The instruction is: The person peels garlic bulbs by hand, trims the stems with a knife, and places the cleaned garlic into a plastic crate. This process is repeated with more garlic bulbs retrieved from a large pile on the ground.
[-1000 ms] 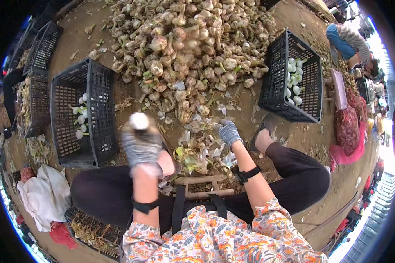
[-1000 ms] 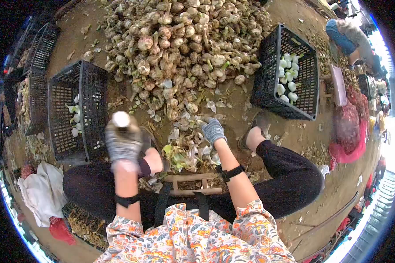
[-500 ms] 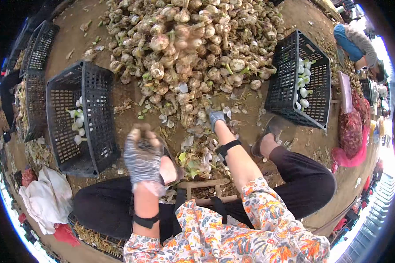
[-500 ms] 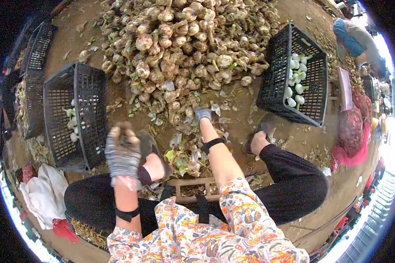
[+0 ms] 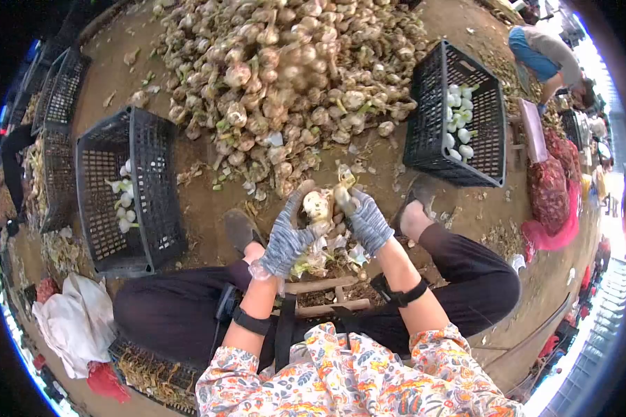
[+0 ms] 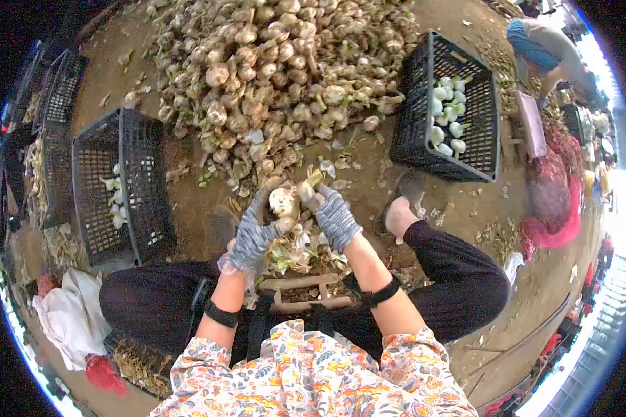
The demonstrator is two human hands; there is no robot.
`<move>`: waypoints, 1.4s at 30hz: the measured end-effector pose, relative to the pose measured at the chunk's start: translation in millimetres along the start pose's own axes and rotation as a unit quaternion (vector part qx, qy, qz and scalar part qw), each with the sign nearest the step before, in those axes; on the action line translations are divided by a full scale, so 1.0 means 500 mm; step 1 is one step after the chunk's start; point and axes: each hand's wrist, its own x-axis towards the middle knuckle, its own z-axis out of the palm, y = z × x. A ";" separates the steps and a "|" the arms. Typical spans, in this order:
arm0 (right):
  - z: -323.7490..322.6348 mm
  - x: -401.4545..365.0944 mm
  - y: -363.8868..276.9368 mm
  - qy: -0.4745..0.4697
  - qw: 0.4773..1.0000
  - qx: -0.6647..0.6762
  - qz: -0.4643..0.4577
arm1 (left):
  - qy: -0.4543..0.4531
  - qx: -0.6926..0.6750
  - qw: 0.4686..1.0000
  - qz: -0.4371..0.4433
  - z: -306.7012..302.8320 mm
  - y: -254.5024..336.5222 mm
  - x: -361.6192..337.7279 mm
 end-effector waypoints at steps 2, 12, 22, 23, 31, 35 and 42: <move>-0.019 -0.048 -0.080 0.011 0.986 0.163 -0.013 | -0.013 0.052 0.998 0.012 0.010 -0.005 -0.004; -0.076 -0.113 -0.117 -0.015 0.977 0.211 -0.031 | -0.053 0.072 0.996 0.029 0.042 -0.004 -0.022; -0.039 -0.118 -0.081 -0.010 0.976 0.207 -0.062 | 0.118 -0.144 0.976 -0.112 0.009 -0.062 -0.009; -0.032 -0.122 -0.073 0.023 0.985 0.094 -0.143 | 0.201 -0.104 0.964 -0.137 0.002 -0.071 -0.003; -0.039 -0.152 -0.086 0.029 0.985 0.156 -0.074 | 0.227 0.154 0.958 0.079 0.041 0.005 -0.001; -0.028 -0.152 -0.084 0.059 0.974 0.170 -0.141 | 0.005 0.505 0.835 0.218 0.101 0.055 -0.041; -0.022 -0.155 -0.073 0.017 0.957 0.279 -0.082 | 0.067 0.324 0.941 0.075 0.088 0.025 -0.038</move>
